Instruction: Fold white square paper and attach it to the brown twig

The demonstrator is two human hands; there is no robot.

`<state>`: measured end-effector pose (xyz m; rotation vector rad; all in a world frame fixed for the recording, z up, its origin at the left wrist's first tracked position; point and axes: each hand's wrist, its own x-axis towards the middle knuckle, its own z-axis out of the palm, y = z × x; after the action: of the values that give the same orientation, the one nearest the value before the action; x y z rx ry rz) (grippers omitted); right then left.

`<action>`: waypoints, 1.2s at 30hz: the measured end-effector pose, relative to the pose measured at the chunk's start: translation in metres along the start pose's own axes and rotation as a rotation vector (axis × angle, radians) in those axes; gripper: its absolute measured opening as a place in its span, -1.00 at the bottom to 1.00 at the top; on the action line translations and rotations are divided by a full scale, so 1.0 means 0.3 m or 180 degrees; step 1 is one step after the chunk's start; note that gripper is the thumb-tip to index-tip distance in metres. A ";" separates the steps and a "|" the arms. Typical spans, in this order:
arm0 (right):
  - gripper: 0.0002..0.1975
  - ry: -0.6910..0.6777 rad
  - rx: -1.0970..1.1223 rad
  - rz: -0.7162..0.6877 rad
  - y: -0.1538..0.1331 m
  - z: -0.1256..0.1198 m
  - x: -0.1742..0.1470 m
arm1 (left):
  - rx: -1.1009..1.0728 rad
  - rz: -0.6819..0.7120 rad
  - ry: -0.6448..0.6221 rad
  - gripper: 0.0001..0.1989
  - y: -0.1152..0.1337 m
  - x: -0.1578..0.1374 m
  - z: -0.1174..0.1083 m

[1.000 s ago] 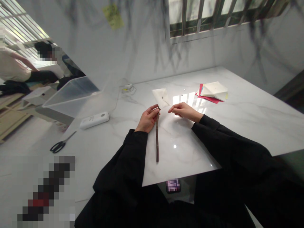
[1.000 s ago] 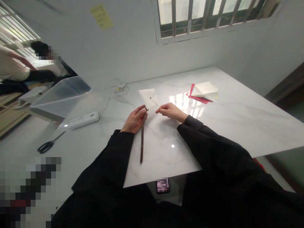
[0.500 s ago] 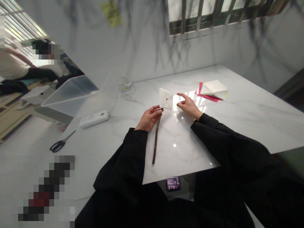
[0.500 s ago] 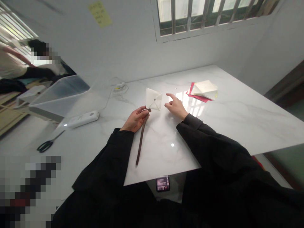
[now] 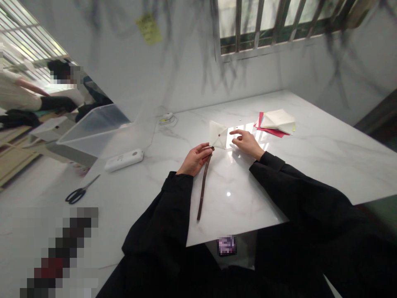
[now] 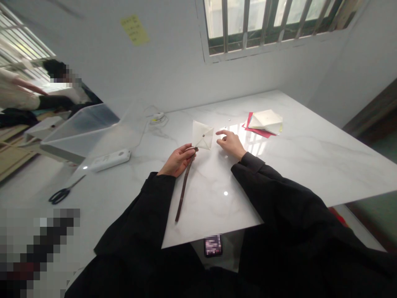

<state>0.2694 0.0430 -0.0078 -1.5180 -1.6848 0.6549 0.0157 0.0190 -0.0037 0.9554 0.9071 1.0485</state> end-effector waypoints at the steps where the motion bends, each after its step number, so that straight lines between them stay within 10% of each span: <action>1: -0.49 0.0066 -0.0002 -0.0036 -0.002 0.000 -0.002 | 0.0008 -0.0008 0.0005 -0.50 -0.001 0.000 -0.001; 6: -0.27 0.0289 -0.0136 -0.0338 -0.011 -0.006 -0.003 | 0.0368 -0.0073 -0.0061 -0.44 -0.003 -0.002 -0.004; 13: -0.74 0.0043 -0.0639 -0.0038 0.012 -0.015 0.013 | 0.0233 0.0020 -0.0124 -0.48 0.004 -0.001 -0.006; 22: -0.49 0.0072 -0.0300 -0.0156 0.008 -0.010 0.011 | 0.0019 0.0036 -0.0003 -0.51 0.004 0.002 -0.007; 36: -0.69 -0.0195 -0.0480 -0.0102 0.006 -0.010 0.012 | -0.0018 0.0037 0.0163 -0.53 0.001 0.008 -0.005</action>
<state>0.2729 0.0465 -0.0068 -1.5858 -1.8365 0.5734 0.0149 0.0217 -0.0044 0.9338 0.9413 1.0892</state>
